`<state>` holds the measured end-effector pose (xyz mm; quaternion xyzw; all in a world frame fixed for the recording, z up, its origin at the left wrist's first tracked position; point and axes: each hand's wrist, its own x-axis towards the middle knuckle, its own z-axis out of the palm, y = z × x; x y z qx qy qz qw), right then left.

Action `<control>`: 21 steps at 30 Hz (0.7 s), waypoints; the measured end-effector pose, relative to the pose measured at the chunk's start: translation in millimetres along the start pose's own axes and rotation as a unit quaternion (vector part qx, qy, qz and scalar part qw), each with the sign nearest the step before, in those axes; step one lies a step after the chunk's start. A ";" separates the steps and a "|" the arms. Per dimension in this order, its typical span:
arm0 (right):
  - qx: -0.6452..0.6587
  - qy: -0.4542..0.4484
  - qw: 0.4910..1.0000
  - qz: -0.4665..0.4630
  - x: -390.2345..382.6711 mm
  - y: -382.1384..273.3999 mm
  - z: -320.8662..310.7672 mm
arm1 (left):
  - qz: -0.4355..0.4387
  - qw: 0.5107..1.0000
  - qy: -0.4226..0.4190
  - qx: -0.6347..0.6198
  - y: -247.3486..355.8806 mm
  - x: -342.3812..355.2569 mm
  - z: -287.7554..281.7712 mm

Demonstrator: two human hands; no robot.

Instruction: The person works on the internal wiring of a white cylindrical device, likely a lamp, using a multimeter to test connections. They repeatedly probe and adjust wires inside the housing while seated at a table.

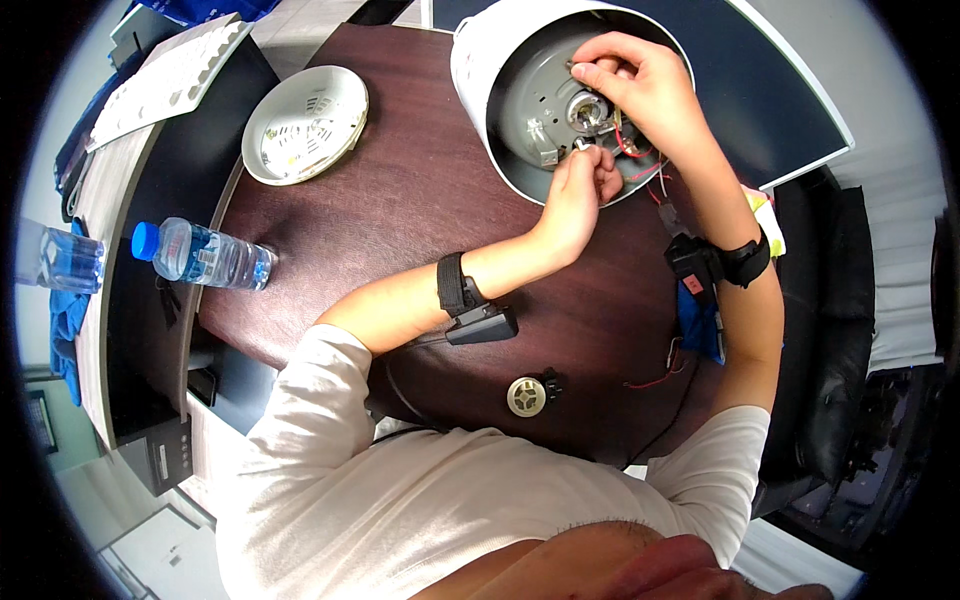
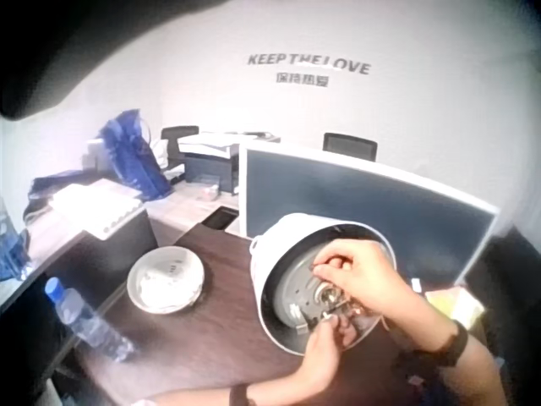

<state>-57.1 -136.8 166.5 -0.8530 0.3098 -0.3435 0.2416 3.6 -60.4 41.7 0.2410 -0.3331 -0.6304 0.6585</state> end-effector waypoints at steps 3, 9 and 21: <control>-0.015 -0.010 1.000 0.004 2.7 -1.0 0.3 | -0.004 1.000 -0.003 -0.012 1.8 0.1 -0.3; -0.032 -0.009 0.999 0.006 4.7 1.4 1.0 | -0.013 1.000 -0.001 -0.012 5.2 -0.9 1.8; -0.067 -0.038 0.996 0.035 12.1 -0.7 -5.6 | -0.012 1.000 0.009 -0.011 3.7 -0.3 1.8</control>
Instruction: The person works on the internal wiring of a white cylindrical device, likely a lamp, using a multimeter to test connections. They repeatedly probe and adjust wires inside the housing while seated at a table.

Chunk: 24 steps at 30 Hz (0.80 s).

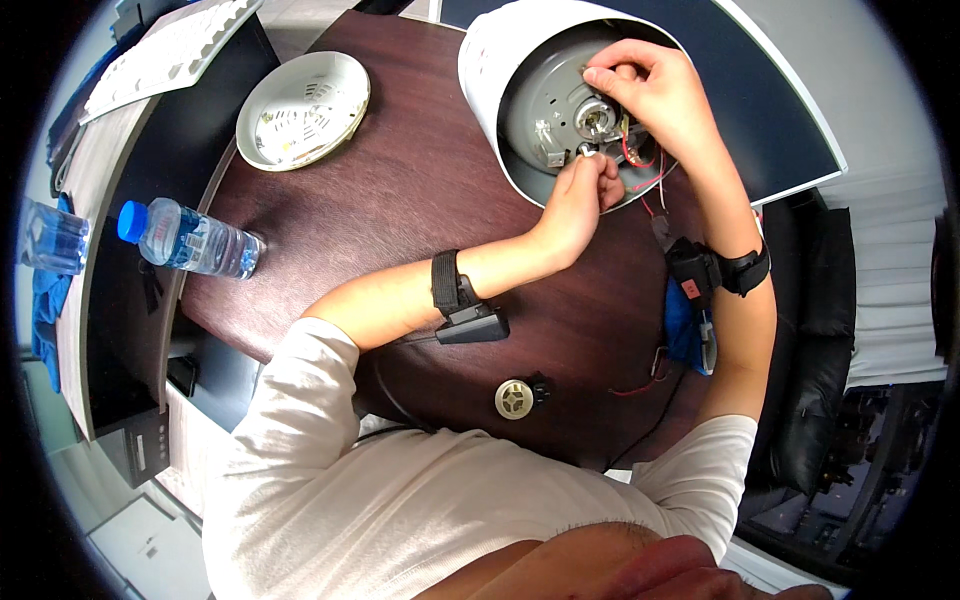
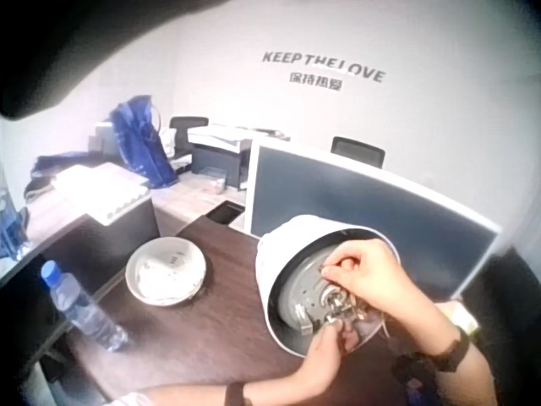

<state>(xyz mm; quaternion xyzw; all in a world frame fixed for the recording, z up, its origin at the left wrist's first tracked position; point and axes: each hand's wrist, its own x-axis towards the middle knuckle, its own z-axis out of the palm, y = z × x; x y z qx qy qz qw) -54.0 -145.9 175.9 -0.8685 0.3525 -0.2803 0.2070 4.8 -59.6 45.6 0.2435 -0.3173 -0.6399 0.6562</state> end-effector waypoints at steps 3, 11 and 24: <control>-0.007 -0.005 1.000 0.012 0.1 -6.6 -0.6 | 0.010 1.000 0.000 -0.009 -0.9 0.5 -0.5; -0.069 -0.026 0.997 -0.013 -0.7 -12.6 -7.0 | 0.012 1.000 -0.009 -0.004 -1.7 -1.2 -1.1; -0.057 -0.019 0.995 0.076 3.1 -19.4 -4.9 | 0.014 1.000 -0.004 0.001 3.3 -1.6 1.3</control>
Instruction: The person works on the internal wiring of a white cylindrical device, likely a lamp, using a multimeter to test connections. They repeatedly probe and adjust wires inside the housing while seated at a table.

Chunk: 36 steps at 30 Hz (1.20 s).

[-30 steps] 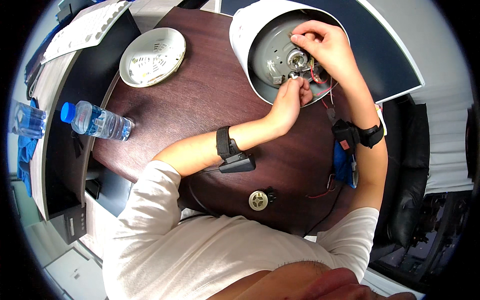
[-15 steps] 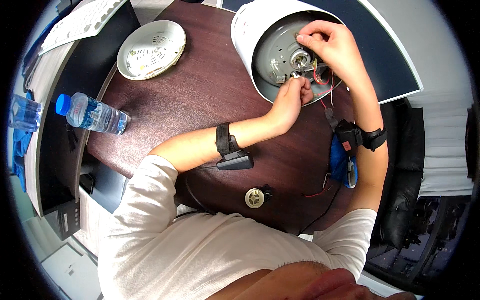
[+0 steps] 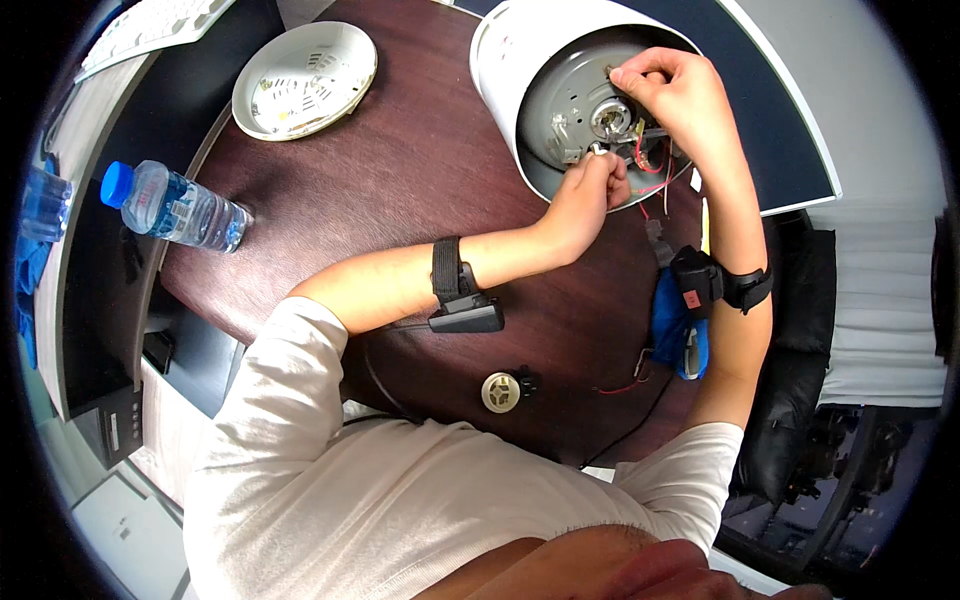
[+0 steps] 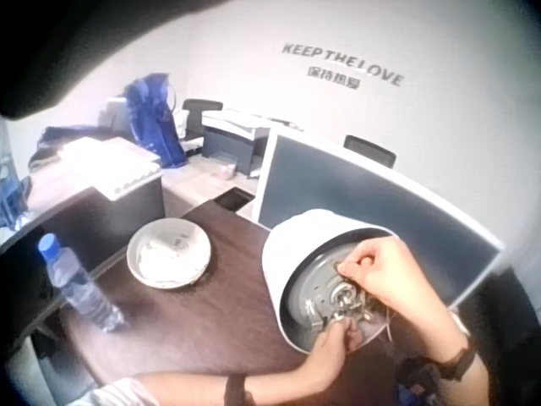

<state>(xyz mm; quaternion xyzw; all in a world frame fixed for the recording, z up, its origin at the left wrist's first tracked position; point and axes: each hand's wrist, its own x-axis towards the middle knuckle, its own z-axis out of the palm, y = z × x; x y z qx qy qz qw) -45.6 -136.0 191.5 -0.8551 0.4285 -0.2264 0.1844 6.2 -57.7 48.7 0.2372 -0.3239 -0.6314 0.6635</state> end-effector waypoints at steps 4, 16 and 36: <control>0.044 0.018 0.999 -0.013 1.4 11.4 4.4 | 0.006 1.000 0.004 0.002 -1.3 0.6 0.5; -0.035 0.065 0.997 -0.036 -16.2 -6.6 8.0 | 0.008 0.999 0.026 0.023 -7.9 0.9 -0.3; -0.350 0.174 0.849 -0.355 -28.9 -1.7 12.9 | 0.025 0.998 0.007 0.061 -8.3 -3.8 -0.8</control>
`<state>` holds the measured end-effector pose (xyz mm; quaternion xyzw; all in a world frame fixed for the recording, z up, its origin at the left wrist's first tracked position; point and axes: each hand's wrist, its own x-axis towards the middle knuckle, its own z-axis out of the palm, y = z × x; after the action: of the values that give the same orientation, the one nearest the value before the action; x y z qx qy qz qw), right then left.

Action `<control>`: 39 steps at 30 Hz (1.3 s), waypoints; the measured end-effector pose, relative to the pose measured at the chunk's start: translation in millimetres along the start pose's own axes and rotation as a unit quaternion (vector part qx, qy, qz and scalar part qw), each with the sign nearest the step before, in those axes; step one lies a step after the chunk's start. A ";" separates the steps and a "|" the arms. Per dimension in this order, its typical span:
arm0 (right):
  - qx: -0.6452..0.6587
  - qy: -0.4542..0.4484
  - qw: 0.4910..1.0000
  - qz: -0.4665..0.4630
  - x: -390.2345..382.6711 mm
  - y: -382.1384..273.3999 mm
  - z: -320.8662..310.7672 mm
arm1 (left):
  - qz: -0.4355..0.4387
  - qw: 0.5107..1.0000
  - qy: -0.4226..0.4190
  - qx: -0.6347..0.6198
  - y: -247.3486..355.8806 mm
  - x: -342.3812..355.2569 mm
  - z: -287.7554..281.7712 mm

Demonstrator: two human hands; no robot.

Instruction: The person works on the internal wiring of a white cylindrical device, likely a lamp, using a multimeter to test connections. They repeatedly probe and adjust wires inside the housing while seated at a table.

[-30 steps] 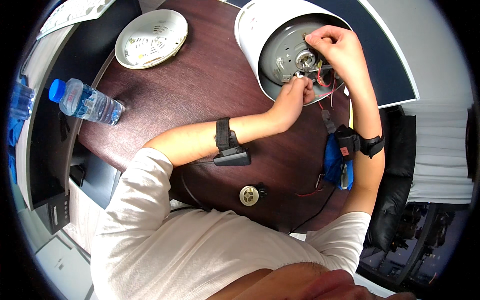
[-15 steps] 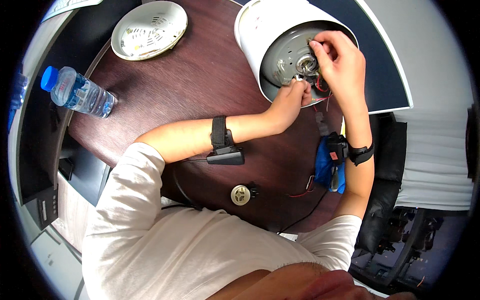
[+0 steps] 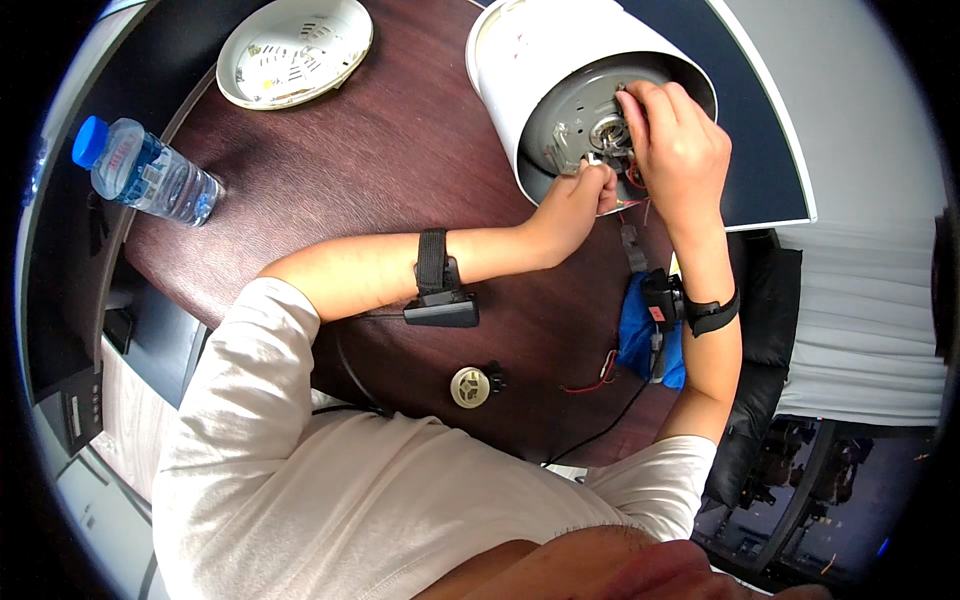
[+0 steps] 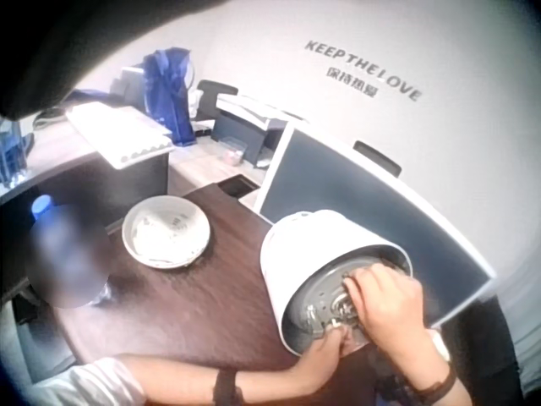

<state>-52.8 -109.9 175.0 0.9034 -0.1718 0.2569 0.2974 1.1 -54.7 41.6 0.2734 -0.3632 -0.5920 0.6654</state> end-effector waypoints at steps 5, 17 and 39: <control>-0.007 0.009 1.000 0.016 -1.4 -3.1 1.7 | -0.007 1.000 0.005 0.000 2.0 -1.4 1.6; 0.032 0.011 0.996 0.081 -5.9 -8.9 5.9 | 0.003 1.000 -0.004 0.026 1.2 -2.5 0.3; 0.030 0.018 0.996 0.079 -14.7 -8.3 6.2 | -0.013 1.000 -0.002 0.019 -2.7 -4.2 -0.5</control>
<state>-58.6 -105.1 158.7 0.8909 -0.2294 0.3004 0.2517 -0.2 -51.0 38.5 0.2896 -0.3717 -0.5942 0.6519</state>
